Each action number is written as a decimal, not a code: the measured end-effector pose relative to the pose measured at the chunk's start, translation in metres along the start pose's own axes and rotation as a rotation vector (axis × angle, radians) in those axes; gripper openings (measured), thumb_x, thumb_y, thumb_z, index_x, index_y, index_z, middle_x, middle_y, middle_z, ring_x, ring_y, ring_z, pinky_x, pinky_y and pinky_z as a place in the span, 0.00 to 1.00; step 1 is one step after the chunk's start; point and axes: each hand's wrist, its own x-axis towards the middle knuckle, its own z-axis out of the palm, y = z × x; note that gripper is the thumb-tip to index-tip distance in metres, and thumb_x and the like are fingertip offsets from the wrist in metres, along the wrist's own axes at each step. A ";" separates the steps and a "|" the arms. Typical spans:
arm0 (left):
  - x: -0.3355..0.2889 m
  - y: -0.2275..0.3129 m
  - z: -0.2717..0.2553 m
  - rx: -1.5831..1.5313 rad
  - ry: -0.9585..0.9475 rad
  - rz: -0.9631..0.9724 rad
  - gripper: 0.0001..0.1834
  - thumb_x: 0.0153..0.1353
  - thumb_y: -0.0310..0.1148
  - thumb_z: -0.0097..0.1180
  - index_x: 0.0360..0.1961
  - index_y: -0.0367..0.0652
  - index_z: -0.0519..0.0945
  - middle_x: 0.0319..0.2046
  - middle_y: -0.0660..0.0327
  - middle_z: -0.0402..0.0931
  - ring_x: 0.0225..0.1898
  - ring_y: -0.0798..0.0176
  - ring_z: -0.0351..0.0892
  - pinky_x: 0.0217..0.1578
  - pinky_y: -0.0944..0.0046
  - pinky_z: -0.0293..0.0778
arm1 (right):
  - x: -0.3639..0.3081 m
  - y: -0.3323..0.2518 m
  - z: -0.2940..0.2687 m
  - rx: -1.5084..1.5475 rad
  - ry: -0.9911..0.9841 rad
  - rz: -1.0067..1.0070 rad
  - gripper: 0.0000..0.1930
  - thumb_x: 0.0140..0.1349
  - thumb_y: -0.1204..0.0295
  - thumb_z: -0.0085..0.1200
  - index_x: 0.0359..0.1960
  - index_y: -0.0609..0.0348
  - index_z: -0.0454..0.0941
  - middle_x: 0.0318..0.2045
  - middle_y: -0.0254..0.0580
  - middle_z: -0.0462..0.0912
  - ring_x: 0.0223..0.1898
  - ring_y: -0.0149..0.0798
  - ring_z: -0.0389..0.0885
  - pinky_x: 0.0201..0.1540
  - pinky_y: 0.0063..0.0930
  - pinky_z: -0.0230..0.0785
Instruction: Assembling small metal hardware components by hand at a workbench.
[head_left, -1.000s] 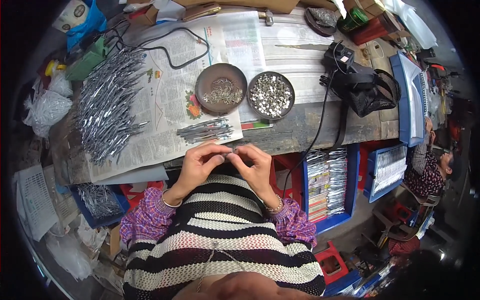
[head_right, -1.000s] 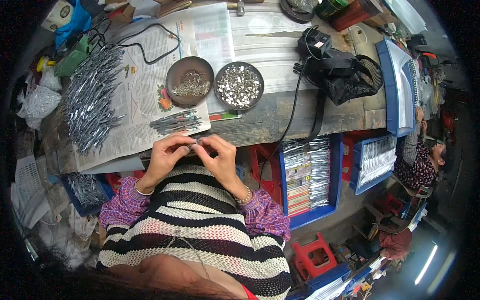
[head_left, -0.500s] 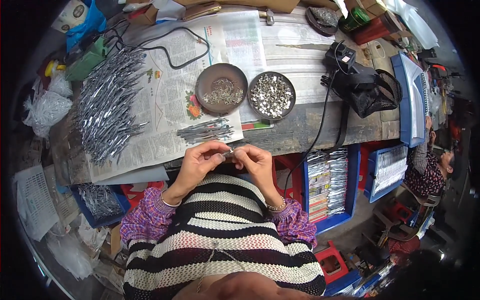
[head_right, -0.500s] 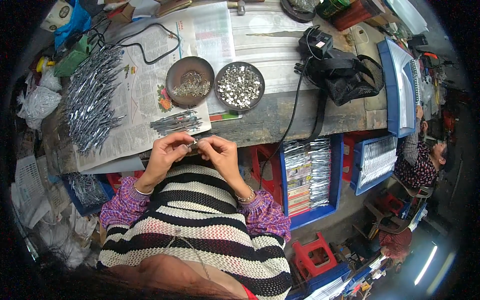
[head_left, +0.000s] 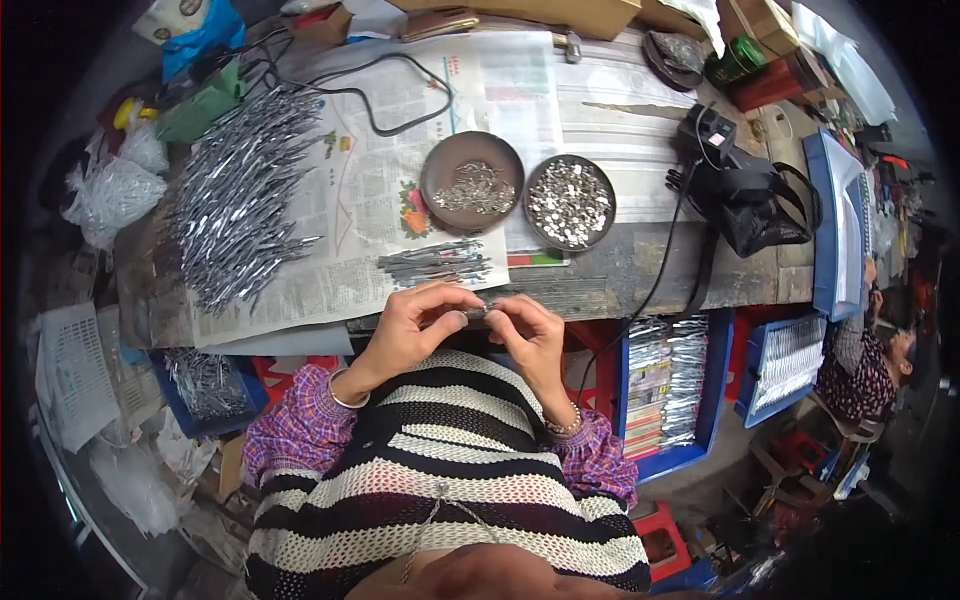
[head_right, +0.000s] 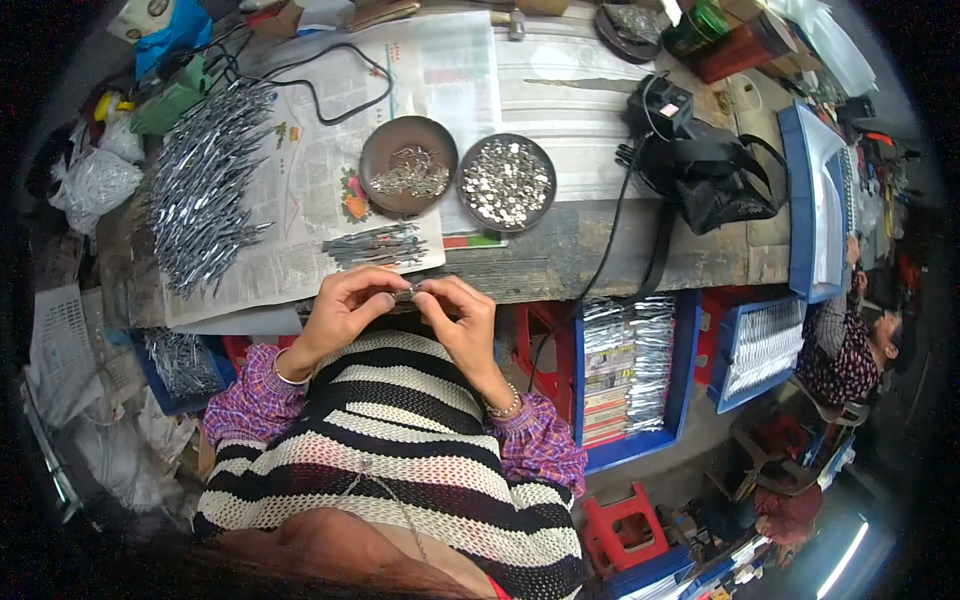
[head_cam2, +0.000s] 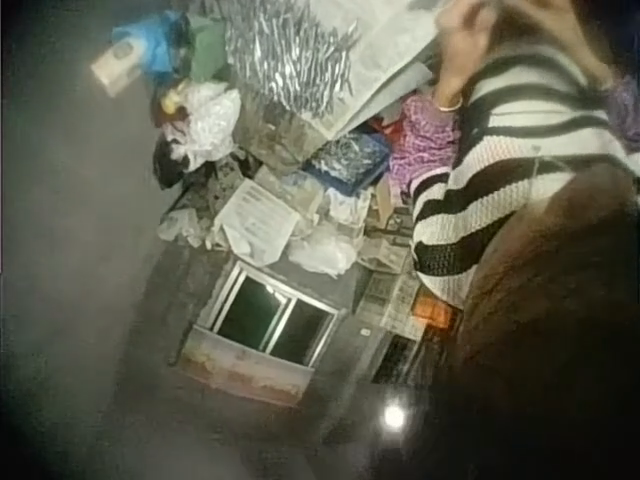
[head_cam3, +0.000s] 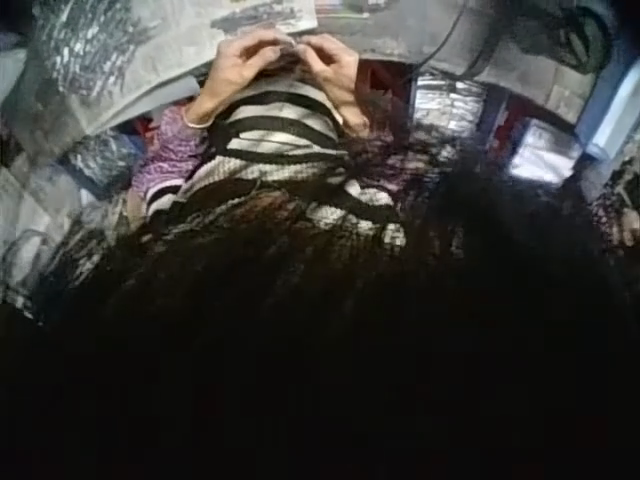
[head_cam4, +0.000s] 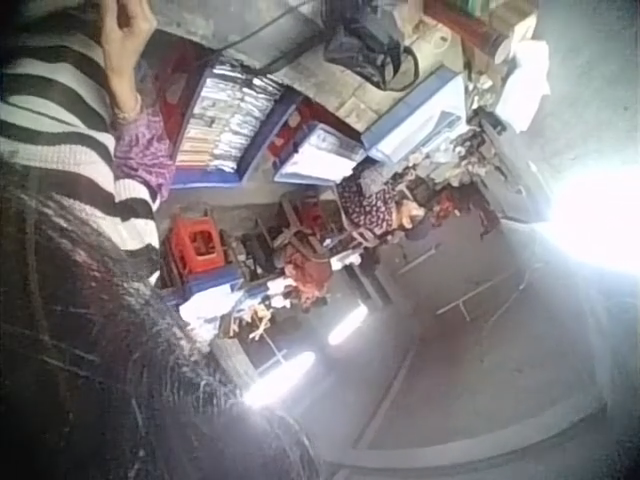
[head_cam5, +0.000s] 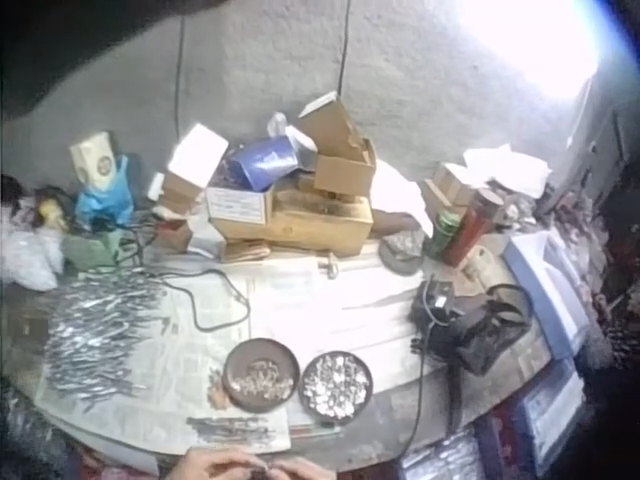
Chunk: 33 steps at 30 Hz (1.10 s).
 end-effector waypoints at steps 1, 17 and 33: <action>0.003 0.003 -0.007 0.191 -0.034 0.050 0.12 0.53 0.18 0.51 0.40 0.37 0.79 0.29 0.61 0.75 0.31 0.72 0.75 0.33 0.72 0.70 | 0.001 0.000 0.001 0.010 -0.002 0.034 0.04 0.55 0.79 0.56 0.32 0.67 0.79 0.25 0.34 0.78 0.24 0.22 0.75 0.25 0.15 0.67; 0.022 -0.008 -0.039 0.722 0.277 0.471 0.09 0.47 0.22 0.59 0.33 0.39 0.80 0.30 0.57 0.75 0.33 0.55 0.74 0.35 0.61 0.71 | -0.001 0.008 0.007 -0.125 -0.145 0.053 0.04 0.56 0.80 0.55 0.32 0.68 0.79 0.24 0.34 0.77 0.23 0.23 0.74 0.25 0.15 0.66; -0.031 -0.013 -0.149 1.160 0.561 0.175 0.11 0.47 0.21 0.54 0.34 0.42 0.78 0.30 0.59 0.69 0.35 0.54 0.69 0.37 0.58 0.68 | 0.001 0.004 0.010 -0.217 -0.163 0.017 0.05 0.55 0.80 0.55 0.32 0.66 0.80 0.23 0.36 0.77 0.23 0.23 0.74 0.26 0.15 0.64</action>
